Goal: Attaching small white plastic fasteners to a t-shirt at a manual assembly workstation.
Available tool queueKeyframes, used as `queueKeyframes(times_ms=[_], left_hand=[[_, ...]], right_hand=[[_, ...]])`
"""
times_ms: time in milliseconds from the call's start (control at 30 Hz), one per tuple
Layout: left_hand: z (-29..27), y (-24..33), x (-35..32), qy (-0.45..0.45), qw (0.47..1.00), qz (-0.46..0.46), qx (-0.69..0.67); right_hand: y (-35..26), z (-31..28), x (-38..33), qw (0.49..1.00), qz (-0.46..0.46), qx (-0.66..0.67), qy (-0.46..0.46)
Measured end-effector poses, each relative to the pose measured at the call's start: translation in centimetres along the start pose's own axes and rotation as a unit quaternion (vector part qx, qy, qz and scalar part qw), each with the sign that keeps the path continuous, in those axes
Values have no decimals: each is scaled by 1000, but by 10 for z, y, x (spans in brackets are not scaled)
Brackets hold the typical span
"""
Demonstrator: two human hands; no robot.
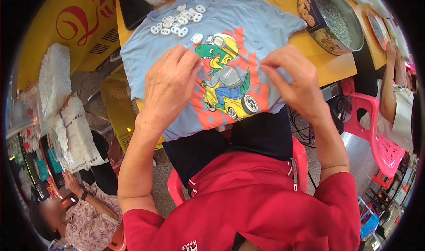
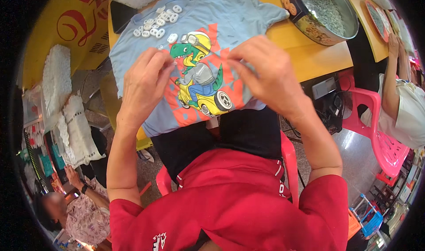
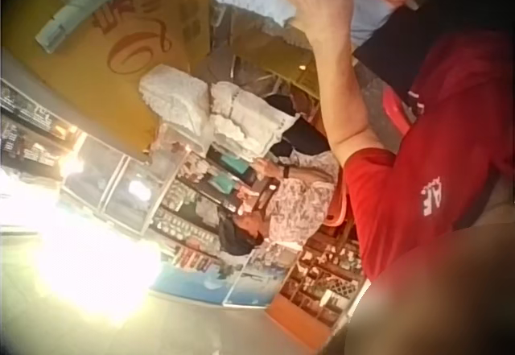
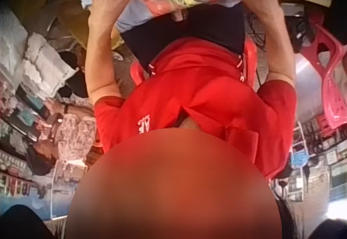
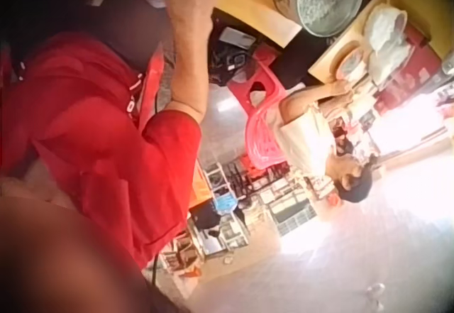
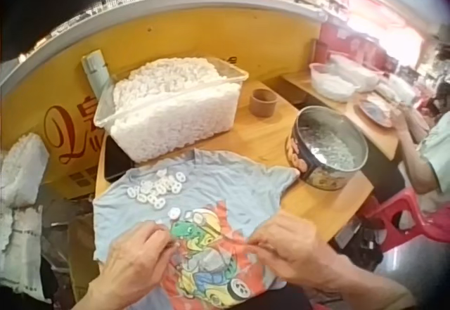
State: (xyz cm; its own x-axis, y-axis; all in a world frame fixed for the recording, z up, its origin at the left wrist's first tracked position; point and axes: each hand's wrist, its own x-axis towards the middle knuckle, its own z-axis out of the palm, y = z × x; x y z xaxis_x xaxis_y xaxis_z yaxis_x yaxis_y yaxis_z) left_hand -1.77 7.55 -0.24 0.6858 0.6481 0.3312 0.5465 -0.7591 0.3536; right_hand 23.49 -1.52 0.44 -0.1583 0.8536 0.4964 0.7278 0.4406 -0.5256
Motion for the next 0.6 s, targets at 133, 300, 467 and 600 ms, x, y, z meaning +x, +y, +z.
queueKeyframes(times_ms=[133,300,467,600], left_hand=[[-4,15,0,-9,956,-149,-254],[2,47,-8,37,775,-293,-558],[14,59,-15,51,690,-311,-652],[19,63,-18,34,667,-311,-676]], right_hand=[[-24,25,-7,996,32,83,-4],[-47,46,-10,968,123,213,40],[-49,45,-12,905,208,368,56],[-41,45,-13,810,304,495,80]])
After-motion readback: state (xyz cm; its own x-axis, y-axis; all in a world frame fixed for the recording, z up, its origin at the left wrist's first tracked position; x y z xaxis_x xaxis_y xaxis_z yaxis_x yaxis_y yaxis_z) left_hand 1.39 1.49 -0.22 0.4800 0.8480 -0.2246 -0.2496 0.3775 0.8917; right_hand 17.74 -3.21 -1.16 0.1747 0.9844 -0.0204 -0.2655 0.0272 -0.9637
